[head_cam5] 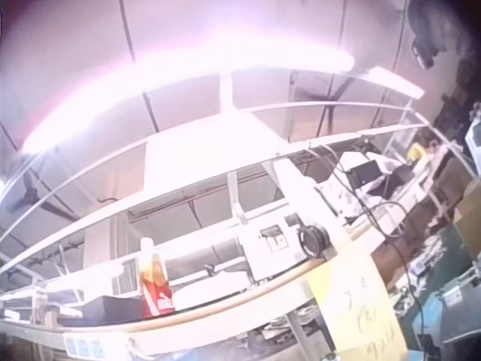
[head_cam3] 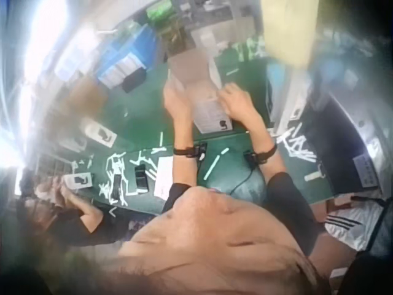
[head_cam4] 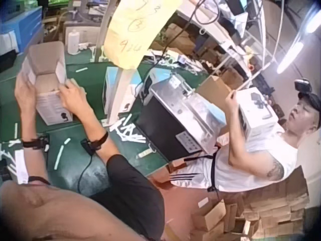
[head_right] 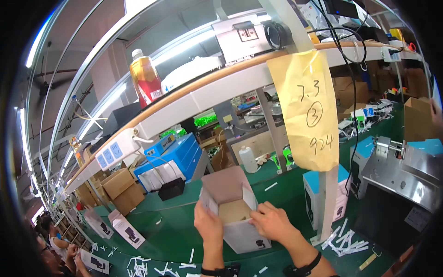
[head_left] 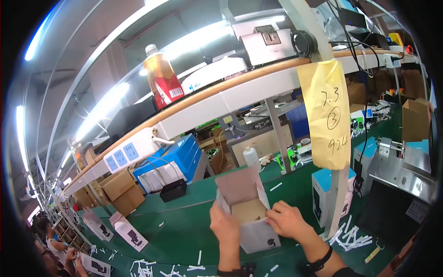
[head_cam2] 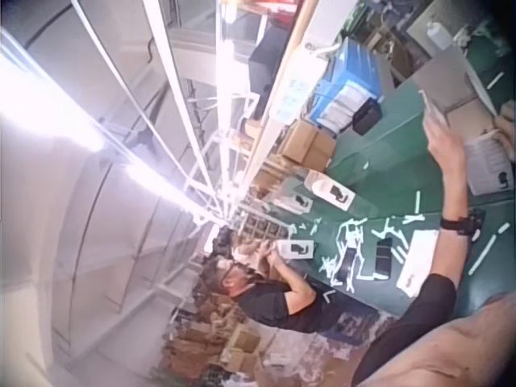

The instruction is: Packing electronic product components and manuals into cardboard boxes on a factory assembly line.

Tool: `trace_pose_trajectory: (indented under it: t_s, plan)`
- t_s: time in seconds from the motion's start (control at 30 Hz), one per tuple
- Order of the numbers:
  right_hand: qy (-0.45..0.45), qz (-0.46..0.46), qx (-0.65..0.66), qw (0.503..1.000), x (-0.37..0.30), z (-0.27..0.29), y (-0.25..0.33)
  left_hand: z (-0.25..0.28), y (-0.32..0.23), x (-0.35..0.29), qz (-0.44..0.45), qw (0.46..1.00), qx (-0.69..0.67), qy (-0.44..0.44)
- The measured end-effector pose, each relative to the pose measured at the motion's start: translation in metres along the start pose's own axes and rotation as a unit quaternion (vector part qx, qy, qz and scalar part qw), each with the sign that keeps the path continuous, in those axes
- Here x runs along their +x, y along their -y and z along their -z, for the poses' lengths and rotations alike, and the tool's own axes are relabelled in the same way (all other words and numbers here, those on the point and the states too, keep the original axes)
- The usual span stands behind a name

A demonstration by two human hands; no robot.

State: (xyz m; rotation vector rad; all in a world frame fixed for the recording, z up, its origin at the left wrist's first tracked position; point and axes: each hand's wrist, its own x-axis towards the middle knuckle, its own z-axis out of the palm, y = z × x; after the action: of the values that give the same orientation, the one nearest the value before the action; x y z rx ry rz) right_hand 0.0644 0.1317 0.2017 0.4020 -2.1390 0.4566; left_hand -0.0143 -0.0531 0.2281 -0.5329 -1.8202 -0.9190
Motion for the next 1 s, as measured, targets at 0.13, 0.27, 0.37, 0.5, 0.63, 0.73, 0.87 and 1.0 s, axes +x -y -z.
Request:
trace_pose_trajectory:
  t_s: [0.13,0.27,0.37,0.5,0.63,0.73,0.87,1.0]
  plan:
    - [0.002,-0.014,0.006,1.000,-0.002,-0.001,0.000,-0.009,0.010,-0.021,0.072,0.997,0.012,-0.027]
    - [-0.040,-0.035,0.030,0.998,0.006,0.001,0.001,-0.019,-0.001,-0.036,0.161,0.955,-0.233,-0.087]
    - [-0.119,-0.070,0.114,0.984,0.006,-0.008,-0.001,-0.017,0.023,-0.024,-0.023,0.992,-0.113,0.048]
    - [-0.118,-0.109,0.192,0.968,0.013,-0.022,-0.007,-0.026,0.032,-0.035,0.070,0.962,-0.259,0.057]
    - [-0.061,-0.028,0.147,0.987,0.011,-0.022,-0.018,-0.026,0.028,-0.025,0.040,0.969,-0.198,0.146]
    - [-0.019,-0.087,0.214,0.973,0.014,-0.022,-0.030,-0.022,0.018,-0.017,0.142,0.944,-0.209,0.214]
    - [-0.033,-0.088,0.224,0.970,0.014,-0.022,-0.033,-0.028,0.016,-0.021,0.171,0.955,-0.181,0.160]
    - [0.000,-0.133,0.192,0.972,0.015,-0.024,-0.023,-0.022,0.022,-0.020,0.208,0.922,-0.247,0.212]
